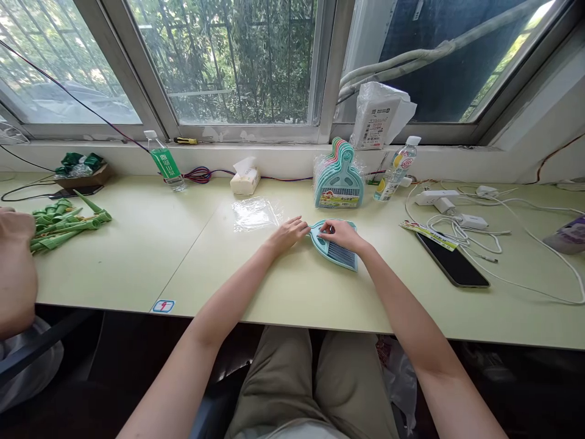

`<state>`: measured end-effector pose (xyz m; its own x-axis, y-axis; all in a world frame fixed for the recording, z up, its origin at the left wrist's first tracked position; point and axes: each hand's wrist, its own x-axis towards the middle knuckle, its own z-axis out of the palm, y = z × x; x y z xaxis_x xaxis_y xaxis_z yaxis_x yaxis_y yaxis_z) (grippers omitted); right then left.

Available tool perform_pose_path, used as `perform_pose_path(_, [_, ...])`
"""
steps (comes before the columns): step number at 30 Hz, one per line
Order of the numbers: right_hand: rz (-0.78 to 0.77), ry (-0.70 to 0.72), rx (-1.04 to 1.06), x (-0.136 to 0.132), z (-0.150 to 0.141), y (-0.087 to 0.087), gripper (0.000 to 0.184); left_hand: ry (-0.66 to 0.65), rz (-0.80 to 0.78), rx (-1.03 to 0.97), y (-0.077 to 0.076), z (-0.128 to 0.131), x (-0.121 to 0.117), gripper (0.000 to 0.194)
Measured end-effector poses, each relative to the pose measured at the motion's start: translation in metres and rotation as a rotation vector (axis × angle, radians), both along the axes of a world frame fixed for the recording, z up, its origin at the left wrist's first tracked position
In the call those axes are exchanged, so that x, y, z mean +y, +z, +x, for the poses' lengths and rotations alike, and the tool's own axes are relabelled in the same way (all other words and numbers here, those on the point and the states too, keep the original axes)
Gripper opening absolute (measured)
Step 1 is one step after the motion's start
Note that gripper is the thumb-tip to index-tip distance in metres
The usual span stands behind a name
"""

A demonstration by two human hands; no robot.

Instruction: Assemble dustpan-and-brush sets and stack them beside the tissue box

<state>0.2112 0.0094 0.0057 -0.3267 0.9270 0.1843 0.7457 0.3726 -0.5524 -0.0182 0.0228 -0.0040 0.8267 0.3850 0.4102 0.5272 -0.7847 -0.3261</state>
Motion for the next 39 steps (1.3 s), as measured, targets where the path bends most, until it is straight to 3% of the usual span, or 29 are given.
perform_pose_path(6, [-0.012, 0.012, 0.006, -0.001, 0.0, 0.001, 0.025, 0.068, -0.055, 0.04, -0.001, -0.002, -0.004, 0.029])
perform_pose_path(20, [-0.023, 0.017, -0.008, -0.001, 0.001, 0.004, 0.025, 0.06, -0.209, -0.093, -0.005, 0.001, -0.003, 0.028])
perform_pose_path(31, [-0.029, 0.009, -0.039, -0.002, 0.002, 0.002, 0.021, 0.093, -0.203, -0.013, -0.005, 0.003, -0.005, 0.029])
perform_pose_path(39, [0.102, -0.074, -0.166, -0.012, -0.006, 0.014, 0.019, 0.077, -0.206, -0.139, -0.004, 0.0, -0.005, 0.03])
